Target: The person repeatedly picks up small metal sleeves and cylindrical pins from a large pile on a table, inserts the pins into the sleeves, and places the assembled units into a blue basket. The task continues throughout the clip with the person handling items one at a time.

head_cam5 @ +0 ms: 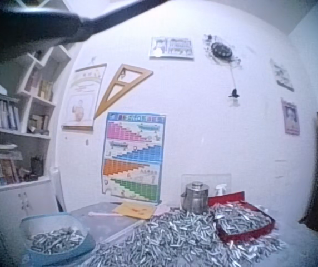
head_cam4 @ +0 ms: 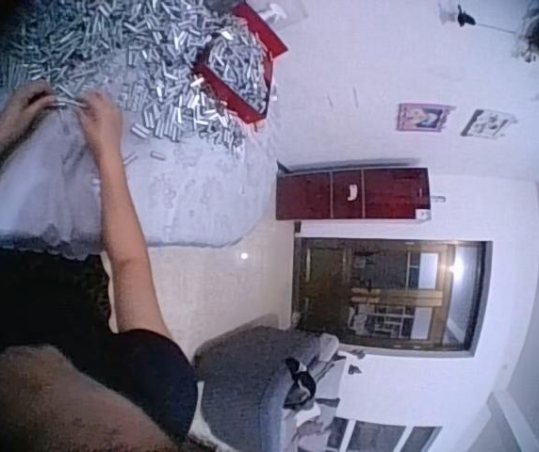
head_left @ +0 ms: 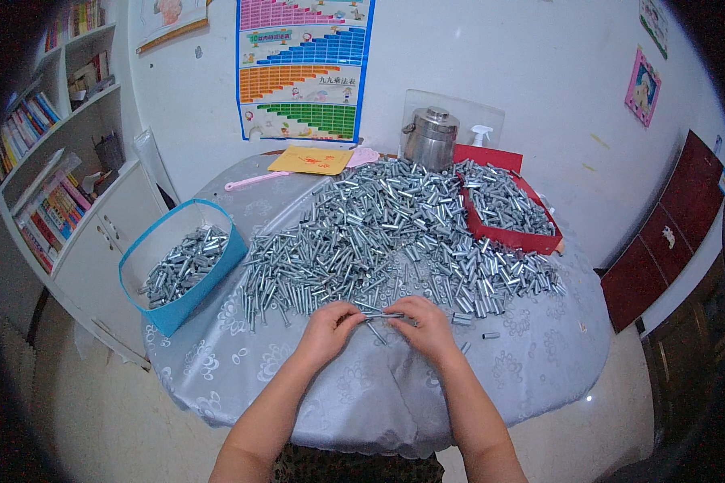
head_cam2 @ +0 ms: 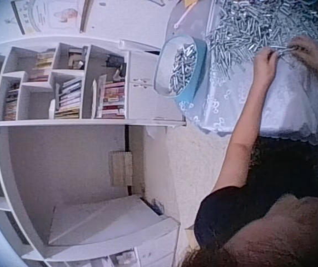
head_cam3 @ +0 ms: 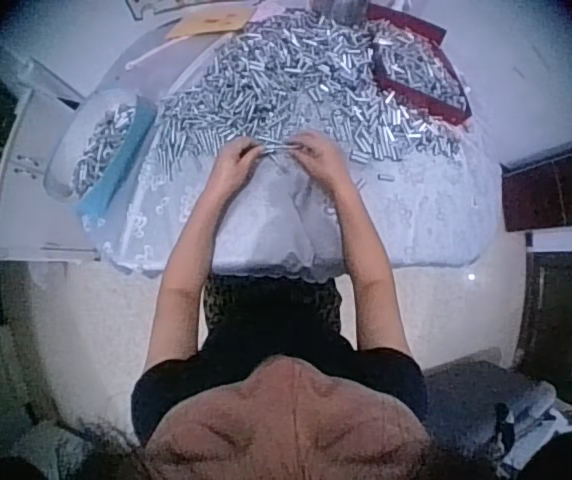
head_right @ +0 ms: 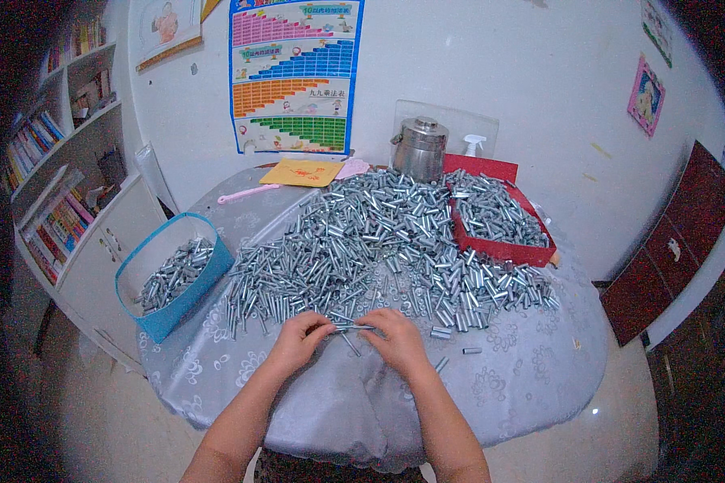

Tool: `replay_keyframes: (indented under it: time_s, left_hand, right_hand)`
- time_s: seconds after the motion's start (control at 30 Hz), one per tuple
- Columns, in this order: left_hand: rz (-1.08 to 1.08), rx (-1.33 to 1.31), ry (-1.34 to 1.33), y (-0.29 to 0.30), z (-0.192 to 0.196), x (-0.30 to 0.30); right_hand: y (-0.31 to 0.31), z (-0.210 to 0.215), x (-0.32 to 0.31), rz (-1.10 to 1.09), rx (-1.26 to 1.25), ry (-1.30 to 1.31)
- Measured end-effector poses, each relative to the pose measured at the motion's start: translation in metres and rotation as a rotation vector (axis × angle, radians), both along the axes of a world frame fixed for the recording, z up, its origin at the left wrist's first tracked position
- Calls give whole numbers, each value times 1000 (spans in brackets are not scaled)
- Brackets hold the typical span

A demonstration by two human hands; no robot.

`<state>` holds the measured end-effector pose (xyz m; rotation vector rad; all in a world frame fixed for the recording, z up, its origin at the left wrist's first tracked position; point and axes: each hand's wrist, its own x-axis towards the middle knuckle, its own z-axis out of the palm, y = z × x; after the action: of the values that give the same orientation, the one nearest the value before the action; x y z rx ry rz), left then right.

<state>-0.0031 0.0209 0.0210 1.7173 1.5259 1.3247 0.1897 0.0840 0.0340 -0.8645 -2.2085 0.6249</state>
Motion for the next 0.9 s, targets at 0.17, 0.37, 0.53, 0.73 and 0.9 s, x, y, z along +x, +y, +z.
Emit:
replay_keyframes:
  time_s: [0.17, 0.37, 0.53, 0.73, 0.9]
  left_hand:
    - [-28, -131, -137, 0, -4, 3]
    - [-96, -287, -702, 2, -13, 23]
    - [-178, -274, -733, 3, -21, 24]
    - [-132, -306, -771, 6, -18, 13]
    - [-35, -243, -840, 8, -15, 0]
  right_hand:
    - [0, -7, -3, 34, 1, 28]
    - [-8, -10, -14, 119, -18, 83]
    - [-12, -12, -18, 91, -220, 215]
    - [0, -3, -6, -138, -187, 318]
    - [29, -9, 28, -388, -194, 327]
